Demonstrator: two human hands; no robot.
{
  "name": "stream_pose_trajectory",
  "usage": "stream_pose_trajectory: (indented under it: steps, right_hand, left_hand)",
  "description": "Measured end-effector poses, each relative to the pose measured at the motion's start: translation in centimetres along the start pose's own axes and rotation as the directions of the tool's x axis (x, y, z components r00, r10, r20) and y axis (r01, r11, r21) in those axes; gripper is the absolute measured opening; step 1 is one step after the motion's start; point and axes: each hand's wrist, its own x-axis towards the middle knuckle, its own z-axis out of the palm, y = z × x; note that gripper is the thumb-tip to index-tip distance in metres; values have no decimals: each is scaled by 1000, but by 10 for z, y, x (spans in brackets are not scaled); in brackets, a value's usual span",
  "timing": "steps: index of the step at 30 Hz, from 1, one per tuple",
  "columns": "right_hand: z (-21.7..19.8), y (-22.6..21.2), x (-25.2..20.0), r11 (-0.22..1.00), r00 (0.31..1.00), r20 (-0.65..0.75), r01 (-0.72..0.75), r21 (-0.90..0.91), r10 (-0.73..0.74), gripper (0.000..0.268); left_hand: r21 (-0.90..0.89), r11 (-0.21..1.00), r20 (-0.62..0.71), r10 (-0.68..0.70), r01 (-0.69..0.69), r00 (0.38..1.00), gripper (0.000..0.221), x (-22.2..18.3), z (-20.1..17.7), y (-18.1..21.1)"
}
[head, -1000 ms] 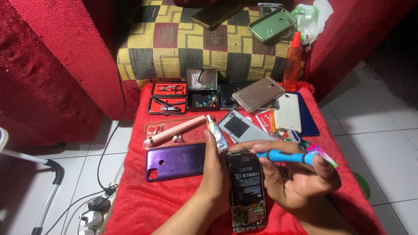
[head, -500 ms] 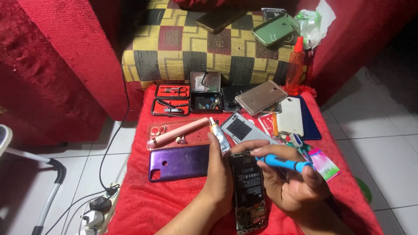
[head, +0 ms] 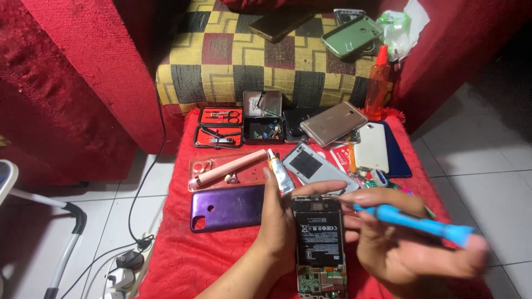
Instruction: Assembling and repairing a smartphone by installing internal components and securing them with screws using a precision screwdriver.
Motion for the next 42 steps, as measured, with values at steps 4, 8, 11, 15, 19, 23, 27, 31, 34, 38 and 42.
stream_pose_trajectory:
  steps: [4,8,11,15,19,23,27,31,34,38,42]
  right_hand:
    - [-32,-11,-1,949,983,124,-93,-300,136,61]
    - [-31,-9,-1,946,966,144,-171,-274,217,29]
    - [-25,-10,-14,944,943,-52,-329,-7,328,26]
    - [-51,-2,-19,884,881,120,-465,50,457,30]
    - [-36,-11,-16,895,894,44,-444,-42,445,31]
    - [-30,-12,-4,940,945,29,-320,-122,326,25]
    - [-45,-2,0,921,889,294,-271,-281,352,32]
    - [-15,-1,-23,981,993,1,-114,-160,115,109]
    - [-19,-2,-21,965,982,53,-166,-205,180,97]
    - [-17,-2,-18,985,995,12,-96,-144,99,114]
    - [-11,-6,-13,980,994,39,-98,-173,106,104]
  left_hand:
    - [-119,990,114,-68,82,991,129,-4,0,-1]
    - [-141,985,195,-66,95,979,123,-6,-4,-4]
    - [-105,991,197,-66,88,978,122,-7,-6,-5]
    - [-89,994,213,-47,67,976,124,-8,-7,-5]
    - [-82,995,210,-35,53,977,122,-8,-5,-6]
    - [-78,997,207,-7,24,978,120,-7,-6,-9]
    - [-82,997,187,-1,16,982,121,-5,-8,-10]
    - [-44,999,164,12,-5,986,121,-4,-7,-11]
    - [-61,998,163,19,-9,987,122,-4,-8,-12]
    - [-46,999,155,24,-17,988,121,-6,-5,-10]
    - [-47,998,176,41,-34,983,122,-6,-5,-10]
